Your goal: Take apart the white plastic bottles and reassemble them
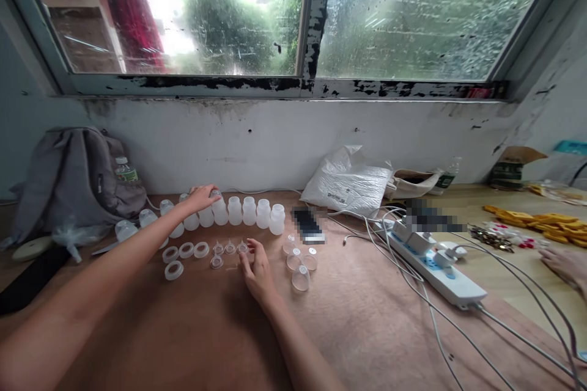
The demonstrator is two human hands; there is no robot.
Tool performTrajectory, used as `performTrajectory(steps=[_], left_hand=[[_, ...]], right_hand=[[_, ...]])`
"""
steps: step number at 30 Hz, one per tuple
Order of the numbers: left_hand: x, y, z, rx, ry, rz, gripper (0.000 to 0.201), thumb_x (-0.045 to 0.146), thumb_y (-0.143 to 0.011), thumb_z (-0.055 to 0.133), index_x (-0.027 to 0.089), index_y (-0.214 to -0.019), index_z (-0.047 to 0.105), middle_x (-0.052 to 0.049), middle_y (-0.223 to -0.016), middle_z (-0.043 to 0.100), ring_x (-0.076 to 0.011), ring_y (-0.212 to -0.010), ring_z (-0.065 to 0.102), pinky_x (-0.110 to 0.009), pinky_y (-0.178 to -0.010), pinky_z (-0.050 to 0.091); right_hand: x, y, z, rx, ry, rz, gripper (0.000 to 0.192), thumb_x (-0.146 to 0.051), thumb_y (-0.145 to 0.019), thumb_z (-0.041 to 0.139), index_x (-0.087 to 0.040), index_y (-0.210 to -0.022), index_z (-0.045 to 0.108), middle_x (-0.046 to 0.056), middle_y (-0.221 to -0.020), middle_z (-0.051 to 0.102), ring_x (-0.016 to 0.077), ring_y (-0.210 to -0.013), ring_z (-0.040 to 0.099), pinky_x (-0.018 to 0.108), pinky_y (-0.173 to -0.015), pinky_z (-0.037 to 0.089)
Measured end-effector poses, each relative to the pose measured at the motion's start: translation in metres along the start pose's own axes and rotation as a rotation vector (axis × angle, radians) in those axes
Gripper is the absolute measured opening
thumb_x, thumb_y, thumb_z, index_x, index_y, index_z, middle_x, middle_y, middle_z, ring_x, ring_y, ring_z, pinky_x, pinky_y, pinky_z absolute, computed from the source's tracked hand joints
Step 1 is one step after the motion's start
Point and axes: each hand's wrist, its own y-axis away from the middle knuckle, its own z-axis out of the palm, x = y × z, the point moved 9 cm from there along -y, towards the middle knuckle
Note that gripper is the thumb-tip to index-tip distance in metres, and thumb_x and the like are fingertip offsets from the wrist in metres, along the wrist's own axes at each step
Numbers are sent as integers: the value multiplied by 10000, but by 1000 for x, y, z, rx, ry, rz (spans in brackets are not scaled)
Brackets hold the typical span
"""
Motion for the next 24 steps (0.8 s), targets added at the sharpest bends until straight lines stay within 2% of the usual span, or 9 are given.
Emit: performTrajectory(steps=[8, 13, 16, 19, 21, 24], left_hand=[[10, 3, 2, 10, 0, 44, 392, 405, -793, 389, 174, -1094, 485, -123, -1008, 617, -284, -1021, 501, -436, -883, 287], [23, 17, -14, 117, 16, 107, 440, 368, -802, 402, 144, -1181, 412, -153, -1147, 531, -297, -1098, 434, -448, -904, 274], [33, 47, -22, 183, 30, 178, 396, 329, -822, 386, 174, -1186, 410, -113, -1165, 516, -254, -1101, 433, -386, -921, 288], [30, 94, -16, 203, 47, 241, 306, 306, -826, 389, 201, -1097, 484, -79, -1091, 557, -225, -1040, 482, -337, -890, 335], [19, 131, -5, 227, 100, 276, 250, 310, -824, 394, 211, -1008, 532, -69, -967, 601, -221, -912, 542, -338, -824, 382], [-10, 178, 21, 210, 77, 206, 232, 331, -815, 409, 220, -972, 538, -64, -928, 606, -231, -853, 556, -348, -763, 411]], right_hand=[[8, -2, 1, 19, 78, -6, 281, -332, -829, 429, -199, -1077, 441, 73, -964, 553, 197, -907, 540, 355, -793, 461], [10, -2, 6, -42, 137, -16, 220, -303, -837, 408, -204, -1014, 492, 76, -955, 553, 209, -900, 546, 378, -804, 458], [10, -2, 10, -99, 191, -34, 226, -290, -838, 407, -223, -1016, 529, 70, -993, 562, 210, -934, 534, 389, -836, 439], [11, 0, 18, -170, 270, -78, 285, -309, -835, 421, -263, -1096, 526, 66, -1132, 532, 234, -1079, 459, 429, -911, 374], [14, 2, 24, -196, 325, -88, 334, -333, -826, 441, -287, -1152, 498, 62, -1207, 496, 258, -1153, 397, 466, -940, 326], [17, 3, 29, -202, 364, -90, 354, -340, -816, 462, -293, -1165, 489, 62, -1235, 479, 269, -1179, 371, 480, -950, 299]])
